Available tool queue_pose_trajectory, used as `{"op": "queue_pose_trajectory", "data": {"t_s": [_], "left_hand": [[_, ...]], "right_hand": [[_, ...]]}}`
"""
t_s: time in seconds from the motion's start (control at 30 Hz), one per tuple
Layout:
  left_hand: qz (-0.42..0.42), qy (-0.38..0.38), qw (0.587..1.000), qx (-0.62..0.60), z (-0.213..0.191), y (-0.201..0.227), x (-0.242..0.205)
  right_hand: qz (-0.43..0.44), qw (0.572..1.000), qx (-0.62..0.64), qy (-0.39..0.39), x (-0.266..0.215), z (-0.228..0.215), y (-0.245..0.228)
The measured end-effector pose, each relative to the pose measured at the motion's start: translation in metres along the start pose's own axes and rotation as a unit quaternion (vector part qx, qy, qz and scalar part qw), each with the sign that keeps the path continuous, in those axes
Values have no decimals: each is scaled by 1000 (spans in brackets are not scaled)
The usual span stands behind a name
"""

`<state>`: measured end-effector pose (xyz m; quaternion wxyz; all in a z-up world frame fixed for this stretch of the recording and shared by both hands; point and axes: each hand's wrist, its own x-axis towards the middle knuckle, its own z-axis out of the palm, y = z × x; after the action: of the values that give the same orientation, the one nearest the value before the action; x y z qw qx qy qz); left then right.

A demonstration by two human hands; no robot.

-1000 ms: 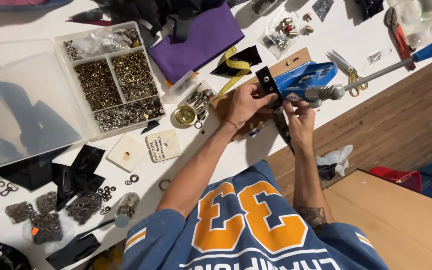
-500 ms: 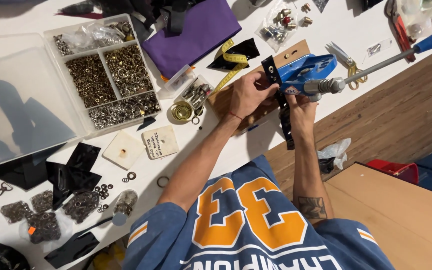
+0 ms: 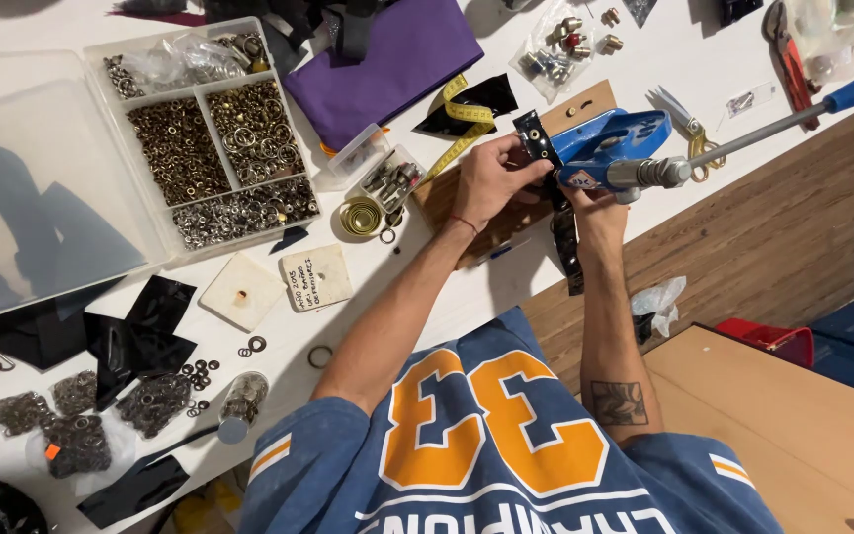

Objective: The person assembles a black leather collar at a workbench. They position a metal ring and grommets on the strap, set it in a blue grommet press, mark a spot with a pen, cut a small piece of leather with scissors, punch and fit hardware, and lay the finished collar flat on the table.

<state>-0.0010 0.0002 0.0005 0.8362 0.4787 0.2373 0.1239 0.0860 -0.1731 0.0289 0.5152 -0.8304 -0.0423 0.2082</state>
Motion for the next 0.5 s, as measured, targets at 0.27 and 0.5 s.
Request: {"op": "queue_pose_trajectory", "data": {"t_s": [0.27, 0.5], "left_hand": [[2, 0, 999, 38, -4, -4, -1], [9, -5, 998, 62, -3, 1, 2]], "right_hand": [[26, 999, 41, -9, 2, -1, 3], [9, 1000, 19, 1, 18, -37, 20]]}}
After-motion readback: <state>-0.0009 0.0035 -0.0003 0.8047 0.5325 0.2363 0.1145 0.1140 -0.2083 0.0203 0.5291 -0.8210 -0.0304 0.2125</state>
